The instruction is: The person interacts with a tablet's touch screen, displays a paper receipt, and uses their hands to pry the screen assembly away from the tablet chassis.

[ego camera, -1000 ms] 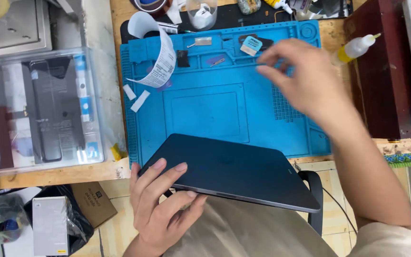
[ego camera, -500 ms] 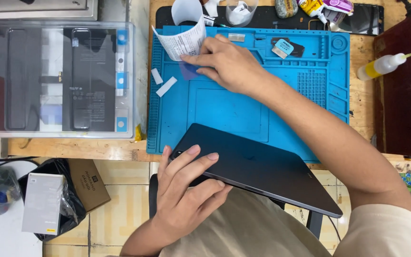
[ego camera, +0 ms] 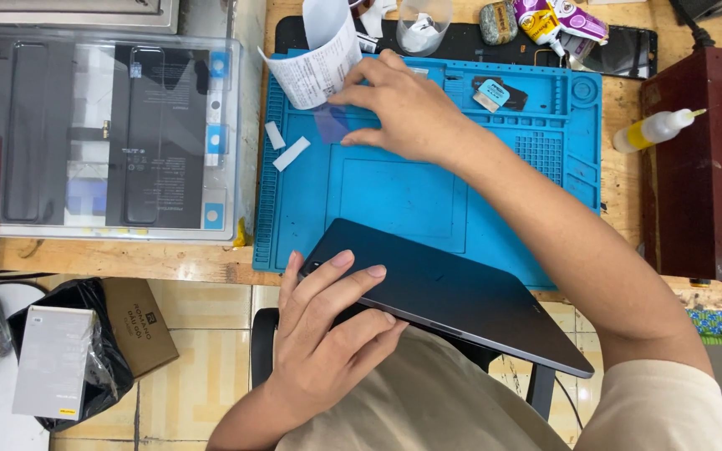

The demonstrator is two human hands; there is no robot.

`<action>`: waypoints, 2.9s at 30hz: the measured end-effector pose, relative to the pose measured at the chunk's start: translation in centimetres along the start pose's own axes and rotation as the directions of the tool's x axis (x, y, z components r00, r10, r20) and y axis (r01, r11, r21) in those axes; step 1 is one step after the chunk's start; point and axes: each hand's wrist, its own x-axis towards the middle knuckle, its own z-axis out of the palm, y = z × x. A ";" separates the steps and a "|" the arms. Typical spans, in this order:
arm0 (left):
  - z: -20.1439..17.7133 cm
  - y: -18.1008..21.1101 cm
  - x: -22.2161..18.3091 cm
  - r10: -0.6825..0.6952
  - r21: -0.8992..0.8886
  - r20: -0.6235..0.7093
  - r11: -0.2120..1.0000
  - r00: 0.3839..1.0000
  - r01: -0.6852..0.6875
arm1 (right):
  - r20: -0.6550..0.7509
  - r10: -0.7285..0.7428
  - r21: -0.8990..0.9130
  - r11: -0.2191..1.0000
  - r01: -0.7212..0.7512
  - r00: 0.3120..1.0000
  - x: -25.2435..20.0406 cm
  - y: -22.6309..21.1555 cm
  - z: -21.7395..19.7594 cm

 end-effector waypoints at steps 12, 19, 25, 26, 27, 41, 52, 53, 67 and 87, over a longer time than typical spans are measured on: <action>0.2 0.1 0.3 -0.004 -0.014 0.007 1.000 1.000 0.004 | -0.417 -0.280 -0.124 0.960 0.251 0.865 1.4 -0.8 2.2; 0.1 0.0 0.7 0.017 -0.030 0.007 0.999 1.000 -0.016 | -0.511 -0.053 0.195 0.965 0.176 0.858 1.4 0.6 -0.2; -0.1 0.1 1.1 -0.002 -0.047 0.016 0.999 1.000 0.003 | -0.101 -0.221 0.170 0.957 0.236 0.970 -0.1 1.0 -2.5; -0.2 0.1 1.2 -0.003 -0.043 0.031 0.999 1.000 0.005 | -0.178 -0.187 0.149 0.965 0.214 0.966 -0.7 1.0 -3.6; -0.3 0.1 1.2 -0.004 -0.039 0.046 0.999 0.999 0.006 | -0.254 -0.155 0.129 0.973 0.192 0.955 -1.4 1.0 -4.7; -0.3 0.0 1.3 0.001 -0.046 0.061 0.999 0.998 0.002 | 0.041 0.215 -0.057 0.975 -0.213 0.976 -4.5 4.4 -1.3; -0.2 0.1 1.8 -0.003 -0.049 0.053 0.999 0.999 0.005 | 0.301 0.381 0.112 0.896 -0.430 0.874 -3.8 3.9 -3.2; -0.2 0.0 1.9 -0.001 -0.046 0.055 0.999 0.998 0.004 | 0.232 0.347 0.146 0.911 -0.385 0.909 -3.9 3.9 -3.3; -0.2 -0.1 1.6 -0.018 -0.043 0.109 0.999 0.994 0.023 | -0.373 0.320 0.181 0.946 -0.270 0.871 -10.4 1.6 -6.6; -0.2 0.7 2.7 -0.148 0.072 0.209 0.988 0.967 0.136 | -0.217 0.533 0.205 0.844 -0.496 0.818 -17.1 -15.5 -11.2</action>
